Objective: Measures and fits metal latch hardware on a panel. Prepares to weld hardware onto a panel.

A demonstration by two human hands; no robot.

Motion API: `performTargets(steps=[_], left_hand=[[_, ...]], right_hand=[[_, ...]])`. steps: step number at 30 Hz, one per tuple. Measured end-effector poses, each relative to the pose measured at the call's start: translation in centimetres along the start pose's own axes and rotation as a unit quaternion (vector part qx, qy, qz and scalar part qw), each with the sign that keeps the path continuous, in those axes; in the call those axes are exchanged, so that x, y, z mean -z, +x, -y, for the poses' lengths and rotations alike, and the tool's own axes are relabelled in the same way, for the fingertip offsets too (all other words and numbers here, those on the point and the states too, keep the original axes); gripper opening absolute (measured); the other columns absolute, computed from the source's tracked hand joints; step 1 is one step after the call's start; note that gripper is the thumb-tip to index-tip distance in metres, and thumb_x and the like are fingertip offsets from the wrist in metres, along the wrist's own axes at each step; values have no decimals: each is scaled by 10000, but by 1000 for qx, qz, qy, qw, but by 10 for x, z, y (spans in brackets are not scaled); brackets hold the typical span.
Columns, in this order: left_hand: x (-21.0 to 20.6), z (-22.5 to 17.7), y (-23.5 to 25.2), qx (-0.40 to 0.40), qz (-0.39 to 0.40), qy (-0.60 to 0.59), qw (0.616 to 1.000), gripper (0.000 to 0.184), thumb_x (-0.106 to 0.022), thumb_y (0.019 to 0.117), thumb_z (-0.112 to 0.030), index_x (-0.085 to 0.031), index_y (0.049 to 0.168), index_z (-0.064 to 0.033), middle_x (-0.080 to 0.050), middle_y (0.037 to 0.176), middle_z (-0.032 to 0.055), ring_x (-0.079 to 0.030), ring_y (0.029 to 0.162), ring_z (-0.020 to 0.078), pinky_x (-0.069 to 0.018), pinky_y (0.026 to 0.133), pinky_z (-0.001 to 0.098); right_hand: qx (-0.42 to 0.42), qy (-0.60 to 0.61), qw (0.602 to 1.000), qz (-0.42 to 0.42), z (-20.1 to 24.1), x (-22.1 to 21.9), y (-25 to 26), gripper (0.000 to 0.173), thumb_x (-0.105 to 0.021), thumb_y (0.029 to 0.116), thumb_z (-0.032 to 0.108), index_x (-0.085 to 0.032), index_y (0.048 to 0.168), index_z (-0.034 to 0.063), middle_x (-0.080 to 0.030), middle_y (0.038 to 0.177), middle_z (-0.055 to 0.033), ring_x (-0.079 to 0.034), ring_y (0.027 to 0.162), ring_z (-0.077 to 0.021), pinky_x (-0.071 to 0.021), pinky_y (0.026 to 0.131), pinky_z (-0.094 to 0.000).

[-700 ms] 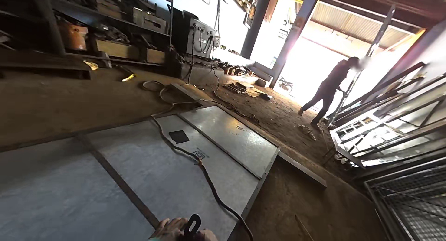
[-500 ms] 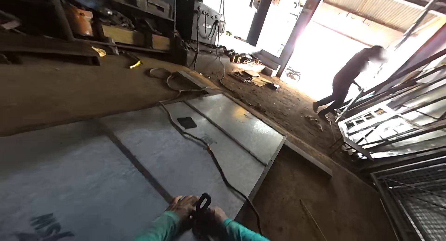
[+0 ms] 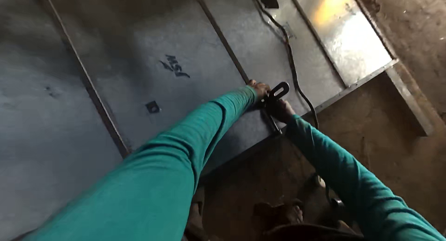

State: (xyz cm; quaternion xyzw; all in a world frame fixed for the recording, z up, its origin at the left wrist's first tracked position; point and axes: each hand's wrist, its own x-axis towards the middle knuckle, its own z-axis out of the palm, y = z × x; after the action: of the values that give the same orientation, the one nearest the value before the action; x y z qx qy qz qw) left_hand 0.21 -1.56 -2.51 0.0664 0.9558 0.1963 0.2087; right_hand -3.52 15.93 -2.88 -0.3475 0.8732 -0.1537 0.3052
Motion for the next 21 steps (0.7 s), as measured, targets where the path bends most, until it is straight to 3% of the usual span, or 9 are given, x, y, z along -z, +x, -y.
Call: performTargets(steps=[6, 10, 13, 16, 19, 20, 21], left_hand=[[8, -5, -7, -10, 25, 4, 1000, 319, -713, 954, -157, -717, 1271, -124, -566, 1486, 91, -500, 1387, 329, -306, 1156, 607], [4, -3, -3, -20, 29, 22, 999, 300, -697, 960, -115, -721, 1259, -116, -544, 1503, 93, -479, 1402, 342, -308, 1151, 616], [2, -2, -6, -30, 22, 26, 999, 286, -651, 988, -101, -726, 1261, -143, -533, 1516, 101, -458, 1421, 350, -315, 1143, 617], [1, -4, -10, -35, 0, 8, 999, 291, -689, 979, -190, -723, 1261, -126, -544, 1501, 133, -464, 1417, 356, -304, 1146, 615], [0, -4, -11, -28, -1, 12, 1000, 329, -712, 964, -235, -715, 1271, -118, -553, 1492, 143, -475, 1410, 358, -291, 1162, 614], [0, -4, -12, -26, -1, 20, 999, 325, -720, 958, -256, -724, 1255, -123, -560, 1486, 141, -479, 1406, 357, -296, 1161, 615], [2, -5, -13, -26, 1, 26, 999, 315, -731, 952, -274, -738, 1229, -125, -570, 1472, 142, -487, 1396, 359, -305, 1156, 616]], right_hand=[[9, 36, 999, -22, -3, 0, -1, 271, -702, 957, 232, -722, 1101, 4, -723, 1068, -209, -693, 1028, -359, -517, 949, -585], [28, 16, 999, -16, 0, 3, -3, 248, -678, 973, 266, -746, 1061, 44, -737, 1046, -179, -701, 1009, -340, -522, 920, -591], [-12, 81, 997, -18, 0, 0, -4, 281, -722, 945, 254, -726, 1109, 25, -732, 1055, -177, -698, 1007, -322, -528, 932, -570], [-27, 132, 991, -17, -2, -2, -5, 308, -727, 943, 196, -708, 1181, 1, -727, 1113, -194, -697, 1050, -322, -525, 977, -546], [-65, 317, 946, -28, -5, -12, 0, 205, -590, 1028, 102, -675, 1175, -13, -707, 1061, -132, -670, 953, -190, -548, 893, -393], [-81, 395, 915, -27, -5, -15, 2, 217, -521, 1057, 106, -653, 1182, -15, -687, 1059, -125, -648, 938, -175, -541, 867, -377], [-84, 415, 906, -25, -6, -14, 2, 230, -529, 1057, 96, -657, 1201, -30, -692, 1101, -157, -656, 977, -205, -541, 897, -405]])
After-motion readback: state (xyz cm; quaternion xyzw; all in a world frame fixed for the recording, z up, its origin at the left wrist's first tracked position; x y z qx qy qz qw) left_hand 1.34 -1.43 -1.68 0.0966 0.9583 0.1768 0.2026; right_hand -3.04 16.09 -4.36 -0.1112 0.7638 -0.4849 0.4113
